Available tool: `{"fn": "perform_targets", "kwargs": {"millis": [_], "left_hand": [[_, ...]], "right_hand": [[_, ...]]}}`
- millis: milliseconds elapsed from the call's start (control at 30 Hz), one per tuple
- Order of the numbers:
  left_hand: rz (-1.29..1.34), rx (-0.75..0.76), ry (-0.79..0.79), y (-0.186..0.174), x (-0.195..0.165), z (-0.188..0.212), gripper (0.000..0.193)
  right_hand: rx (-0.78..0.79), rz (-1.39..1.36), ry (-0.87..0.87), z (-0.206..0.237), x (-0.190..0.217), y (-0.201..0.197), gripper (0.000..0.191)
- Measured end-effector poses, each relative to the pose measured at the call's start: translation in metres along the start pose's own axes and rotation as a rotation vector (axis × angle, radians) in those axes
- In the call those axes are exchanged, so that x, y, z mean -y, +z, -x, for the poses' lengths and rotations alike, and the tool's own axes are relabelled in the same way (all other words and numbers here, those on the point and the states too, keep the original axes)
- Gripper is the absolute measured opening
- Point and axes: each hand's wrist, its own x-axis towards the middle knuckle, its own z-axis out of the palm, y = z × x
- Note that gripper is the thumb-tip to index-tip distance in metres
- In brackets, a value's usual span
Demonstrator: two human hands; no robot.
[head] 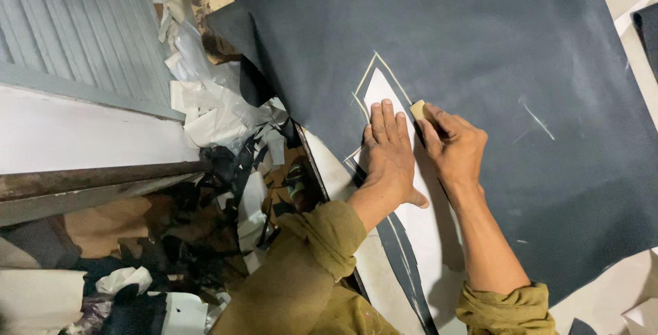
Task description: The person places a white paper pattern on a large black fabric sheet, traces the outline with chalk, and then cuts the fabric along the marked lines using scissors. The cut piece is separated and set aside.
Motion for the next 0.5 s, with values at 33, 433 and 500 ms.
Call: {"fn": "perform_targets", "kwargs": {"millis": [33,433,500], "left_hand": [[-0.001,-0.007,-0.005,0.000,0.000,0.000,0.164],[-0.030,0.017,0.001,-0.001,0.007,-0.008,0.164],[-0.020,-0.023,-0.009,0.000,0.007,-0.008,0.162]], "right_hand": [[0.001,-0.021,-0.008,-0.004,0.000,0.003,0.026],[0.019,0.006,-0.095,-0.049,0.004,0.028,0.026],[0.023,0.007,-0.098,-0.056,0.005,0.033,0.025]]}}
